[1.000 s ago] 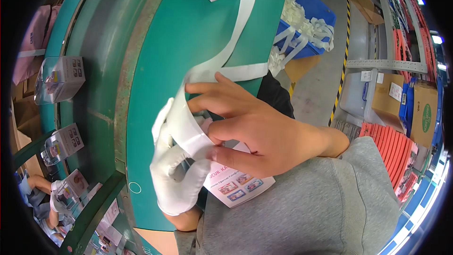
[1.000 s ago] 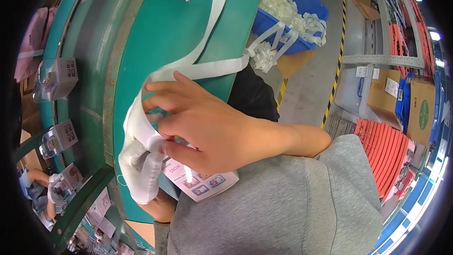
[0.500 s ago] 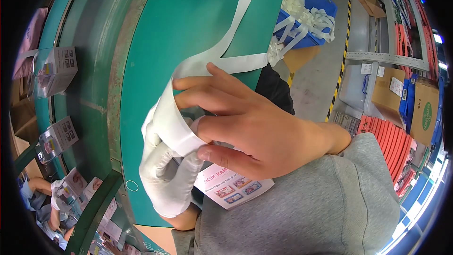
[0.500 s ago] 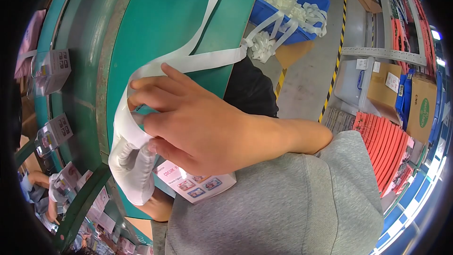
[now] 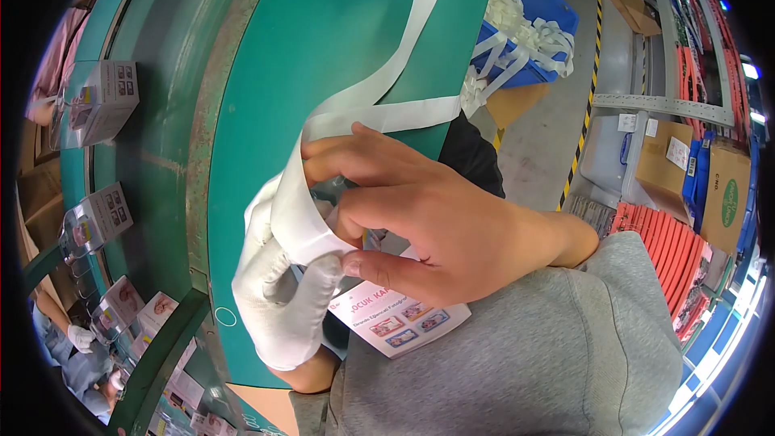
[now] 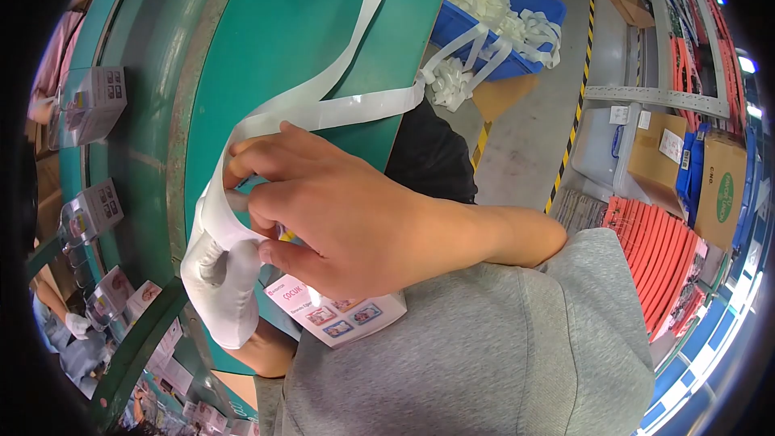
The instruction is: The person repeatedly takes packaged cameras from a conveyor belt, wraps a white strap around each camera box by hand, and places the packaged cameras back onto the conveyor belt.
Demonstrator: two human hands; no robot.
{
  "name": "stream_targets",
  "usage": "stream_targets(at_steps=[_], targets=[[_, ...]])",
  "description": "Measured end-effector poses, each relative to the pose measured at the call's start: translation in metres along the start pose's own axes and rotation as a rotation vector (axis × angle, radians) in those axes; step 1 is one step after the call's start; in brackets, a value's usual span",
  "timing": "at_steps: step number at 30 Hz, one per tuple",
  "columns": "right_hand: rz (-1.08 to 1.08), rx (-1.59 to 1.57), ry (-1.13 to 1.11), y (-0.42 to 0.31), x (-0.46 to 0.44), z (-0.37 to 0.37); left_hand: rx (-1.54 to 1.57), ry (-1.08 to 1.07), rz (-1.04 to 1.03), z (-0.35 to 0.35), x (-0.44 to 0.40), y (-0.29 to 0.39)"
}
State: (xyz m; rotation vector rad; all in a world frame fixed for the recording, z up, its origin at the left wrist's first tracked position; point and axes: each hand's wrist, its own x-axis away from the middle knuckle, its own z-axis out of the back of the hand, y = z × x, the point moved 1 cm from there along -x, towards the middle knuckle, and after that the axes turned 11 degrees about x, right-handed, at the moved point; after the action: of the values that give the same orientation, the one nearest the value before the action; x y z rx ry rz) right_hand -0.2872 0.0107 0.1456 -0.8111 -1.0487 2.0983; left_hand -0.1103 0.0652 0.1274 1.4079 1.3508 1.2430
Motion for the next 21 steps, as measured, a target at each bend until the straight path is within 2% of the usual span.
stream_targets(at_steps=[6, 12, 16, 21], targets=[[-0.027, -0.039, -0.033, -0.006, 0.000, 0.001, -0.039, -0.064, -0.114, 0.003, 0.005, -0.001], [0.006, 0.053, -0.137, -0.019, -0.002, 0.005, -0.062, -0.078, -0.126, 0.004, 0.013, 0.003], [0.024, 0.053, -0.229, -0.021, 0.004, 0.001, -0.101, -0.101, -0.051, 0.009, 0.023, 0.012], [0.055, 0.138, -0.200, -0.024, 0.015, -0.009, -0.122, -0.044, -0.099, 0.012, 0.042, 0.002]])
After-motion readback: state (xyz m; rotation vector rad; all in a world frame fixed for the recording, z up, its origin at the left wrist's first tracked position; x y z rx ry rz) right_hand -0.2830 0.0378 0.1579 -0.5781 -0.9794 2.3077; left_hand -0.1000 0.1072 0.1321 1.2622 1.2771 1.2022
